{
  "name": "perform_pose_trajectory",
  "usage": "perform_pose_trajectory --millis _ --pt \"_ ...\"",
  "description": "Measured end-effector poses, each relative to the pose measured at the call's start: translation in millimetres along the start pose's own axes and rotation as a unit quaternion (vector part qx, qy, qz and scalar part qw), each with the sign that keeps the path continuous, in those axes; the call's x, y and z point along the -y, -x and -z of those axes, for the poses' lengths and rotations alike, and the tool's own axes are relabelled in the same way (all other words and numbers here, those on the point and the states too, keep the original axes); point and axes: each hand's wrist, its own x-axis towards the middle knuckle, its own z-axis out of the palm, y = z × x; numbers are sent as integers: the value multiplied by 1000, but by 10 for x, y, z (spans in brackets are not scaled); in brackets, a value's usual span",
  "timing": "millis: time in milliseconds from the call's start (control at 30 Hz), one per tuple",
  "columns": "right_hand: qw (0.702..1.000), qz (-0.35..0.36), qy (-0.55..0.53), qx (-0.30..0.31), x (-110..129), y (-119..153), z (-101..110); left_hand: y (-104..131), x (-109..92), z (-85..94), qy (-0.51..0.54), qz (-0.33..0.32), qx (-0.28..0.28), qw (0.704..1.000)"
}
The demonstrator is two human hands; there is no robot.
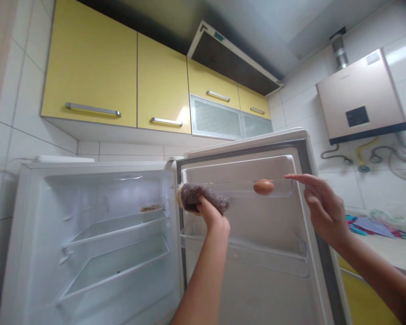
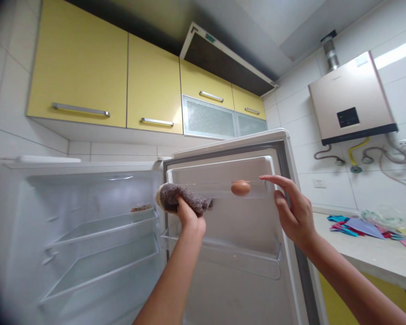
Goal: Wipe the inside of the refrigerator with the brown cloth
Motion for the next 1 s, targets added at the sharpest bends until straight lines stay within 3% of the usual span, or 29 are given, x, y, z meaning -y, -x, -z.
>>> perform_pose_trajectory --millis 200,267,333,367,600,767,1000 --pt "999 -41 -9 9 10 3 7 804 171 -147 90 164 164 969" --pt "999 -47 -7 9 2 0 16 1027 215 -210 104 173 271 941" --pt "999 -53 -12 8 -16 -2 29 1128 239 -258 105 170 302 932" --pt "998 -54 -16 8 -28 -2 35 1129 242 -271 99 169 292 936" --pt "998 -53 -23 12 -121 5 49 629 129 -151 43 159 157 974" --pt "999 -46 -4 8 -151 4 28 123 -51 54 16 132 106 985" --pt "999 -45 6 8 -140 21 32 -597 -332 370 40 154 66 985"
